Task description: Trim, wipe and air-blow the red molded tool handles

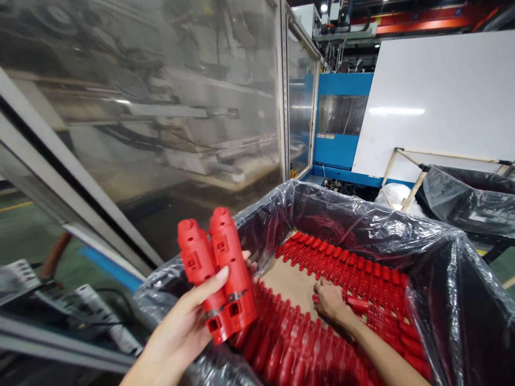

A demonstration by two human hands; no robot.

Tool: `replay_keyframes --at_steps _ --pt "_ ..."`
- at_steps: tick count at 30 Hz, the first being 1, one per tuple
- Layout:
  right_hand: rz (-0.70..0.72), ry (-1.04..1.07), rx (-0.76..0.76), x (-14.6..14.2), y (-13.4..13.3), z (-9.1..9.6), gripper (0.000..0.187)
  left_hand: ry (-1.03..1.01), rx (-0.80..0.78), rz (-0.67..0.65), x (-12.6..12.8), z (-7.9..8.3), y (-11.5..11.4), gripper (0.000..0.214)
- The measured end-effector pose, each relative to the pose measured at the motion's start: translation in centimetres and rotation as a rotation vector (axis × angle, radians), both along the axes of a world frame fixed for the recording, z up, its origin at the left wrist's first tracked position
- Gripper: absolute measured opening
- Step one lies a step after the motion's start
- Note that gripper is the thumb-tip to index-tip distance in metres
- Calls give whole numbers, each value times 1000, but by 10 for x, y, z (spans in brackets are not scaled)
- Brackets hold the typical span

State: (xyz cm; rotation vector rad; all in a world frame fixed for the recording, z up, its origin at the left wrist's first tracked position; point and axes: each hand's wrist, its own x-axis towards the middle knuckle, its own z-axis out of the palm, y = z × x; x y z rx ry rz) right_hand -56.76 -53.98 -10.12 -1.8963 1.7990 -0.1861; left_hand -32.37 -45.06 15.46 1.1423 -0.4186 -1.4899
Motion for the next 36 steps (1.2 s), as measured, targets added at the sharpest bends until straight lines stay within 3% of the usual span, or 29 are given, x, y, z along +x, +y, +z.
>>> replay_keyframes --at_steps 4,7,12,15,22,29,36 --pt "15 -38 -30 3 -3 -4 22 6 -7 0 0 -1 -1 19" --pt "18 -222 -83 -9 -7 9 20 13 -42 -44 3 -6 0 22" --pt "37 -779 -216 -38 -19 56 41 76 -61 -90 6 -9 1 17" --pt "35 -1124 -245 -41 -23 87 50 96 -35 -95 6 -9 0 18" --pt "93 -1695 -277 -23 -20 150 41 78 -20 -72 6 -8 2 28" --pt "191 -1912 -297 -24 -14 186 37 48 -1 -135 11 -13 -1 49" --pt "289 -1948 -291 -28 -8 197 30 46 -31 -115 10 -14 -4 52"
